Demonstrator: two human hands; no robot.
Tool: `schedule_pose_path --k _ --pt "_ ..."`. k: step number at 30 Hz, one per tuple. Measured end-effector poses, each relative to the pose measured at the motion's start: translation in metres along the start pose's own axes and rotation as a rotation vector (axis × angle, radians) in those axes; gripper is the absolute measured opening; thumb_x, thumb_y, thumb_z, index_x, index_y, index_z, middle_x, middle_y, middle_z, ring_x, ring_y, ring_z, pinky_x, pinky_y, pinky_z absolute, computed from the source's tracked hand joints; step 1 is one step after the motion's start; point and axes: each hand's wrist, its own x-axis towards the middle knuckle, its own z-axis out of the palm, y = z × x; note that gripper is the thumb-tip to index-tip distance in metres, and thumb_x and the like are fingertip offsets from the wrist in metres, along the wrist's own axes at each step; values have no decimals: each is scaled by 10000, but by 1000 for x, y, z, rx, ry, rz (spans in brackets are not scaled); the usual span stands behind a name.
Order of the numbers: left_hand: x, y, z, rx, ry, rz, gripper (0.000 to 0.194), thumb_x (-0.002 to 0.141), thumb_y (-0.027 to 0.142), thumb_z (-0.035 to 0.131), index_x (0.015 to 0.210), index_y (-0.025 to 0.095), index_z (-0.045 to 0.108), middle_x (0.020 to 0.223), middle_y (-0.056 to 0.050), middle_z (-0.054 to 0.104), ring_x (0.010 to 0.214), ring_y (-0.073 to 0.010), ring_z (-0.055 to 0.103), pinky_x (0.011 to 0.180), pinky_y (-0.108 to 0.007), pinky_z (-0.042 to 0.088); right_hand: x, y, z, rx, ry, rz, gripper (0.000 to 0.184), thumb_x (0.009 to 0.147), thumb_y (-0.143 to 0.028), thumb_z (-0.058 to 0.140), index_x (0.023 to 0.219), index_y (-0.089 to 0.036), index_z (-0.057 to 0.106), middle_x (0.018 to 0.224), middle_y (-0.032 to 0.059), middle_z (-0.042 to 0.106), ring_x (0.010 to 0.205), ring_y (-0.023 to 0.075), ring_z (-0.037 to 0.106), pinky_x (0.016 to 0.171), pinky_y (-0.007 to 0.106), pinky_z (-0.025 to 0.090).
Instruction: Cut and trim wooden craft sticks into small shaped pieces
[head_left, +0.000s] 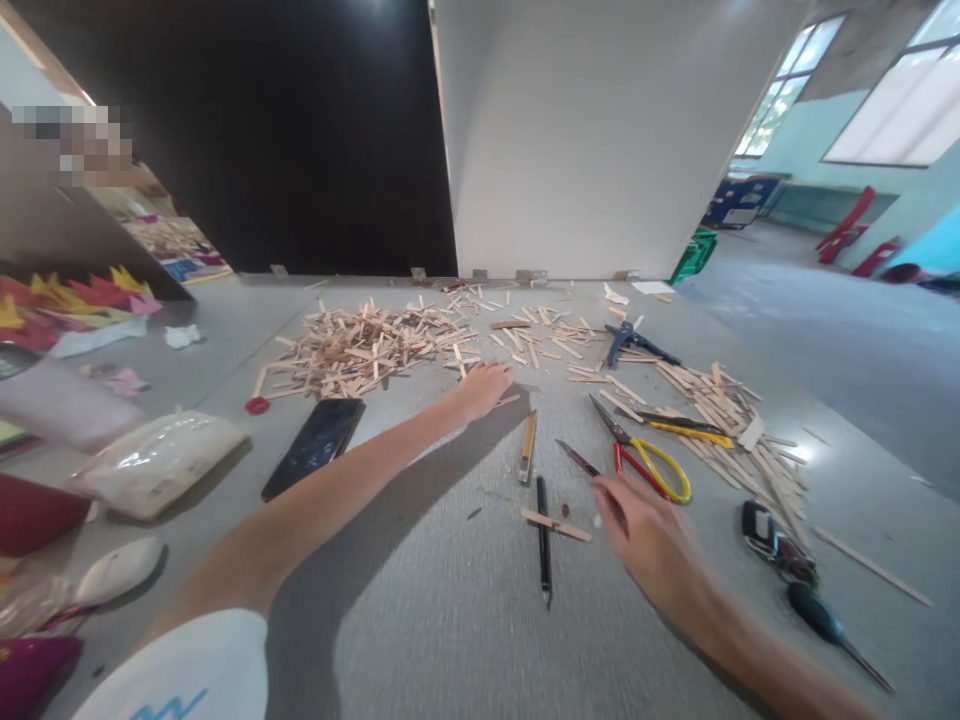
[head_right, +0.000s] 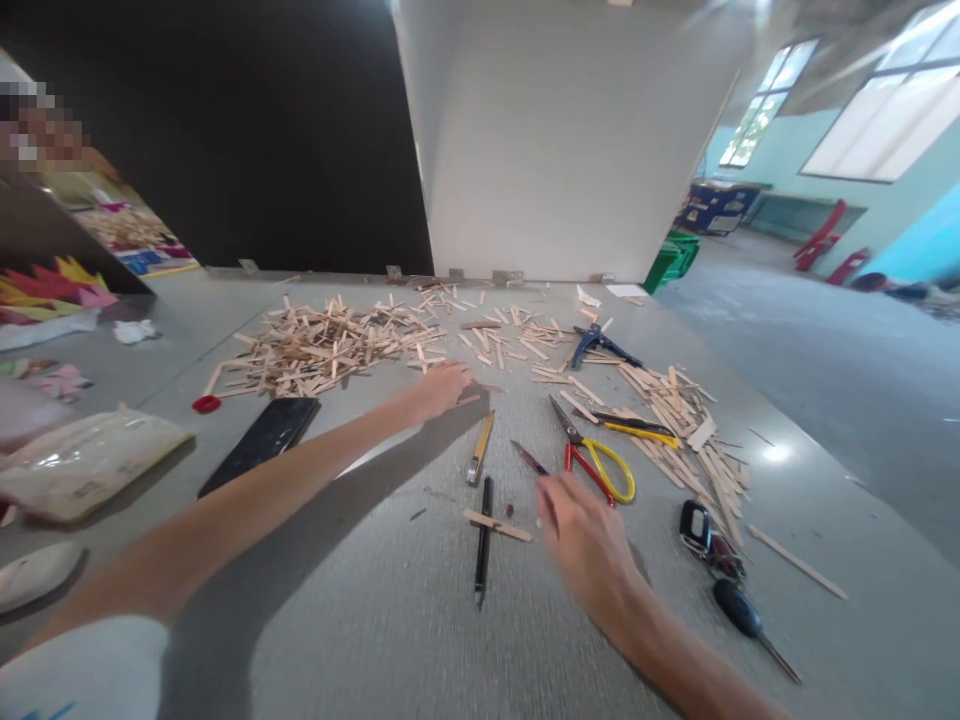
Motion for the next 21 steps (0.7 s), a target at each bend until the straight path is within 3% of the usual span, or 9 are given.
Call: schedule_pose_path --k 3,5,7,11,16,19,21 --pt "-18 5 -10 -85 31 -55 305 1053 358 699 1278 155 668 1227 -96 707 1032 -237 723 892 -429 634 6 26 2 -127 83 141 281 1021 -234 496 1145 -162 738 1078 227 737 982 386 717 773 480 576" --pt "-34 12 -21 -172 39 -64 173 1121 252 521 1176 133 633 1005 -79 723 836 -188 714 765 -341 614 8 42 1 -153 78 194 223 974 -169 540 1091 -167 729 1007 214 718 920 374 701 723 446 549" --pt "-53 23 -34 -273 41 -51 225 1137 185 340 1107 152 561 855 -40 688 675 -142 664 648 -267 559 9 55 0 -133 53 219 220 903 -74 552 1017 -176 711 928 182 710 829 332 693 664 390 515" --pt "-95 49 -61 -418 50 5 160 1100 200 331 1012 207 465 715 35 567 553 -104 529 550 -213 451 8 69 -3 -21 26 262 207 756 -36 590 847 -215 640 814 152 710 718 308 685 601 363 482" --pt "-133 76 -80 -543 166 82 165 1066 249 386 936 214 482 655 78 400 546 -103 341 517 -230 305 21 56 -8 261 -31 315 61 780 -281 663 818 -260 621 702 78 733 616 284 715 532 357 539" --pt "-143 86 -83 -537 197 99 163 1071 260 371 965 215 486 665 83 393 547 -105 320 533 -246 289 26 27 -18 474 -105 306 309 903 -537 641 926 -229 658 782 82 756 639 252 744 522 332 587" --pt "-146 89 -82 -542 191 104 161 1079 257 364 990 215 492 665 86 391 545 -106 320 543 -253 293 23 6 -26 631 -167 314 514 923 -732 617 956 -220 652 729 36 692 512 187 647 436 285 525"
